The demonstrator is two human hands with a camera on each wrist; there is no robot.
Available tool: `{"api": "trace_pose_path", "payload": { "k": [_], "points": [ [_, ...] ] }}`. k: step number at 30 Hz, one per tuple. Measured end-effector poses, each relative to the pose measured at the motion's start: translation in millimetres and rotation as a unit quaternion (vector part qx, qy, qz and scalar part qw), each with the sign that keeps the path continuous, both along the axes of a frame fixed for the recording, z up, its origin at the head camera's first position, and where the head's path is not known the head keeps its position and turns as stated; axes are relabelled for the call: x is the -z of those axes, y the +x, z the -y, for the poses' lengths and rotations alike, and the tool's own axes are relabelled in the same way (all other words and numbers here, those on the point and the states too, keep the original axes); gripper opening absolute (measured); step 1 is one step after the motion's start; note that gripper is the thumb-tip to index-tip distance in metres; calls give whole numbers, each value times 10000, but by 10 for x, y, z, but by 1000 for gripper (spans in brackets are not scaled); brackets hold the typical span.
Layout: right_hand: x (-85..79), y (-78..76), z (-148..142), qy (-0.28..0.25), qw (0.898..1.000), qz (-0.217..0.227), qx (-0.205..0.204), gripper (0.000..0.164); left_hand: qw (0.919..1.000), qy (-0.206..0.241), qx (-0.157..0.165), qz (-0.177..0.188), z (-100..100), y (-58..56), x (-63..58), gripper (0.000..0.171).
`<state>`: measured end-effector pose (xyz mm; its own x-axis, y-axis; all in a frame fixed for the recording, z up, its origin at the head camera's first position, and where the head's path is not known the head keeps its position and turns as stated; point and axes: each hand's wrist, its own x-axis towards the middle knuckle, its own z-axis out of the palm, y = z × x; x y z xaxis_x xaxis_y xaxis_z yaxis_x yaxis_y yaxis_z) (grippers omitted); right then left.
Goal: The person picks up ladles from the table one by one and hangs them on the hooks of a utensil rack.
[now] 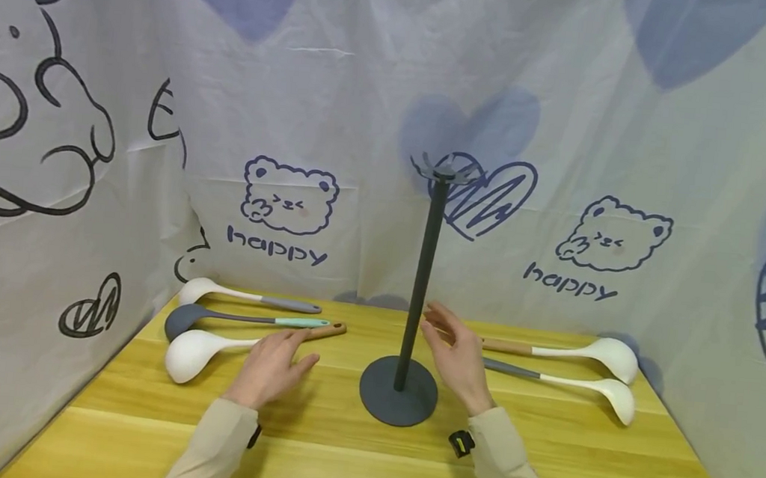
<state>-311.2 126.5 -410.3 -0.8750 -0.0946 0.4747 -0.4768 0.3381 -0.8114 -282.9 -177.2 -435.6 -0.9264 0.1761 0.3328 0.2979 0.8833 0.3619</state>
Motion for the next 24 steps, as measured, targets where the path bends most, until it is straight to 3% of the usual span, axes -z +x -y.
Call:
{"api": "trace_pose_path", "payload": {
  "k": [12, 24],
  "points": [
    [146, 30, -510, 460, 9963, -117, 709, 41, 9997, 25, -193, 171, -4, -49, -60, 52],
    [177, 17, -598, 593, 9952, 16, 783, 40, 9998, -10, -212, 0, 40, -36, -84, 53]
  ]
}}
